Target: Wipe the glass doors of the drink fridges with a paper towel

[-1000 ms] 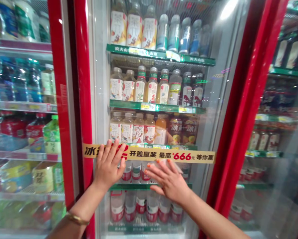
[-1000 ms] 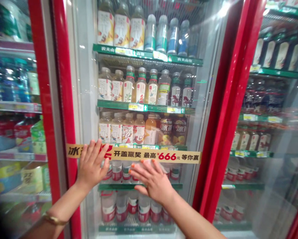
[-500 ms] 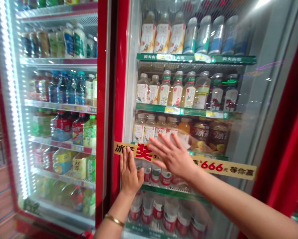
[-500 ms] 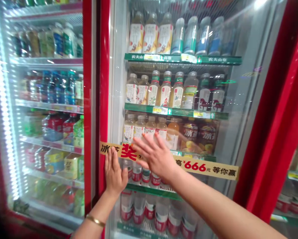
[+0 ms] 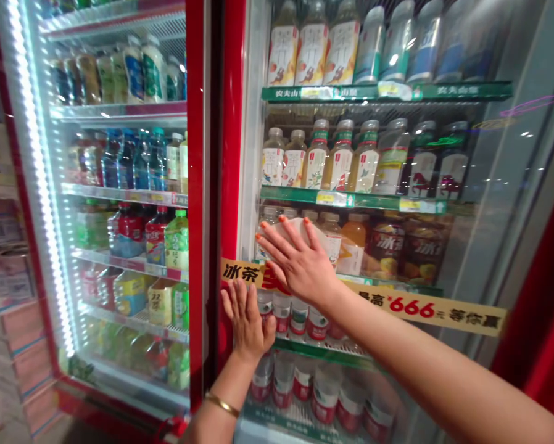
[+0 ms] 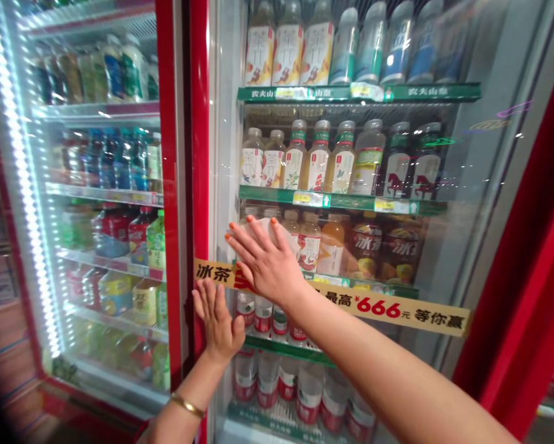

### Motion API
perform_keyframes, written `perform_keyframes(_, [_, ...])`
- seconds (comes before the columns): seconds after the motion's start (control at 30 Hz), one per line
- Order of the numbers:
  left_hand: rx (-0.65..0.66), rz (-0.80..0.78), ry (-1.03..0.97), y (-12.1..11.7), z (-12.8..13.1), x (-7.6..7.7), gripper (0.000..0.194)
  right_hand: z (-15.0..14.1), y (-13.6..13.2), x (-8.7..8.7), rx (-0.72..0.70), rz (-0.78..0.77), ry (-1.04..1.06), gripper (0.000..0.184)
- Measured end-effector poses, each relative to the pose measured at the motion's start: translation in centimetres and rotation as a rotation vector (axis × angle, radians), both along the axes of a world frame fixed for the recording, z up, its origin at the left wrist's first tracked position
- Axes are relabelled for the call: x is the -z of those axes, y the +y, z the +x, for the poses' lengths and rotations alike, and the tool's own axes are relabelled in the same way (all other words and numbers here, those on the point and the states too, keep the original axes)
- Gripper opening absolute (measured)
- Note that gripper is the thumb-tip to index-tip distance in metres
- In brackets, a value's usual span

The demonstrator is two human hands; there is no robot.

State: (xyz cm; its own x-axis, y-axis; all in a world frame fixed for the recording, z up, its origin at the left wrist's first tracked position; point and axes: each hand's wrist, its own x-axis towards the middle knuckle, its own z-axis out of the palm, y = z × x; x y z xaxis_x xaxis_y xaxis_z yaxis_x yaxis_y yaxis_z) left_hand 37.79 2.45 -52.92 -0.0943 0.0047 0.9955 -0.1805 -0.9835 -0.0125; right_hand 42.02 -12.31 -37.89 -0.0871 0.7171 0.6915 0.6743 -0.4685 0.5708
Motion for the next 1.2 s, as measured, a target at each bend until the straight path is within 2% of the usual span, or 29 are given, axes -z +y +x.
perform_keyframes(0.03, [-0.005,0.006,-0.002,0.0,0.0,0.0,0.074,-0.3,0.1,0.6,0.031,0.07,-0.006,0.07])
perform_keyframes(0.07, [-0.013,0.017,-0.005,0.1,-0.1,0.0,0.073,-0.7,0.1,2.1,0.033,0.087,-0.043,0.069])
perform_keyframes(0.17, [-0.043,0.099,0.016,0.2,-0.6,0.1,0.07,-1.6,-1.7,8.5,-0.047,-0.069,-0.216,0.059])
perform_keyframes(0.2, [-0.054,0.14,0.042,0.2,-0.7,0.1,0.068,-1.6,-3.0,10.0,-0.055,-0.107,-0.24,0.055])
perform_keyframes(0.23, [-0.064,0.177,0.073,0.1,-0.8,0.1,0.066,-1.4,-4.5,10.8,-0.049,-0.123,-0.246,0.052])
perform_keyframes(0.27, [-0.071,0.201,0.105,0.1,-0.9,0.1,0.065,-1.1,-6.4,10.8,-0.024,-0.115,-0.234,0.05])
perform_keyframes(0.33, [-0.081,0.205,0.151,-0.1,-0.9,0.2,0.069,-0.1,-10.4,8.7,0.085,-0.012,-0.167,0.057])
perform_keyframes(0.4, [-0.09,0.181,0.162,-0.3,-0.7,0.1,0.077,1.0,-14.1,5.9,0.264,0.234,-0.053,0.07])
perform_keyframes(0.43, [-0.094,0.174,0.16,-0.4,-0.7,0.1,0.079,1.3,-15.5,5.1,0.358,0.402,0.001,0.074])
perform_keyframes(0.47, [-0.095,0.173,0.158,-0.4,-0.6,0.1,0.08,1.4,-16.7,5.3,0.438,0.564,0.042,0.077])
perform_keyframes(0.5, [-0.093,0.175,0.154,-0.4,-0.5,0.1,0.08,1.3,-17.6,6.3,0.486,0.675,0.056,0.079])
perform_keyframes(0.53, [-0.088,0.178,0.152,-0.4,-0.5,0.1,0.08,1.0,-18.4,8.2,0.5,0.692,0.044,0.081])
perform_keyframes(0.57, [-0.083,0.182,0.151,-0.4,-0.5,0.0,0.08,0.6,-19.1,10.8,0.49,0.639,0.012,0.082])
perform_keyframes(0.6, [-0.077,0.186,0.149,-0.3,-0.5,0.0,0.08,0.3,-19.9,13.6,0.451,0.462,-0.036,0.083])
perform_keyframes(0.63, [-0.073,0.188,0.144,-0.3,-0.5,-0.1,0.08,0.2,-20.8,16.3,0.397,0.216,-0.079,0.084])
perform_keyframes(0.67, [-0.069,0.19,0.139,-0.3,-0.5,-0.1,0.079,0.2,-22.0,18.4,0.338,0.054,-0.144,0.082])
perform_keyframes(0.7, [-0.066,0.19,0.135,-0.3,-0.5,-0.2,0.079,0.5,-23.3,19.8,0.335,-0.011,-0.162,0.082])
perform_keyframes(0.73, [-0.062,0.19,0.131,-0.3,-0.4,-0.2,0.079,0.8,-24.6,20.3,0.366,0.022,-0.154,0.082])
perform_keyframes(0.77, [-0.058,0.189,0.126,-0.4,-0.4,-0.2,0.079,1.3,-25.7,20.0,0.429,0.157,-0.121,0.082])
perform_keyframes(0.83, [-0.051,0.187,0.118,-0.6,-0.3,-0.3,0.079,2.1,-26.6,18.0,0.567,0.554,-0.026,0.082])
perform_keyframes(0.87, [-0.049,0.184,0.115,-0.6,-0.3,-0.3,0.079,2.2,-26.1,16.9,0.602,0.706,0.0,0.083])
perform_keyframes(0.9, [-0.049,0.181,0.114,-0.7,-0.3,-0.2,0.079,2.2,-25.0,16.2,0.6,0.763,-0.001,0.084])
perform_keyframes(0.93, [-0.05,0.18,0.118,-0.7,-0.3,-0.2,0.08,1.8,-23.5,15.8,0.568,0.718,-0.023,0.086])
perform_keyframes(1.03, [-0.043,0.176,0.125,-0.7,-0.3,-0.1,0.08,0.3,-19.5,16.4,0.399,0.284,-0.142,0.084])
perform_keyframes(1.07, [-0.041,0.176,0.125,-0.6,-0.3,-0.1,0.08,0.1,-19.0,16.4,0.361,0.166,-0.174,0.079])
perform_keyframes(1.1, [-0.04,0.176,0.124,-0.6,-0.3,-0.1,0.08,0.1,-19.1,16.0,0.351,0.113,-0.19,0.076])
perform_keyframes(1.13, [-0.041,0.174,0.125,-0.6,-0.3,-0.1,0.08,0.3,-19.7,15.0,0.371,0.135,-0.184,0.075])
perform_keyframes(1.2, [-0.038,0.168,0.124,-0.6,-0.2,-0.1,0.08,1.2,-21.5,11.9,0.462,0.358,-0.093,0.079])
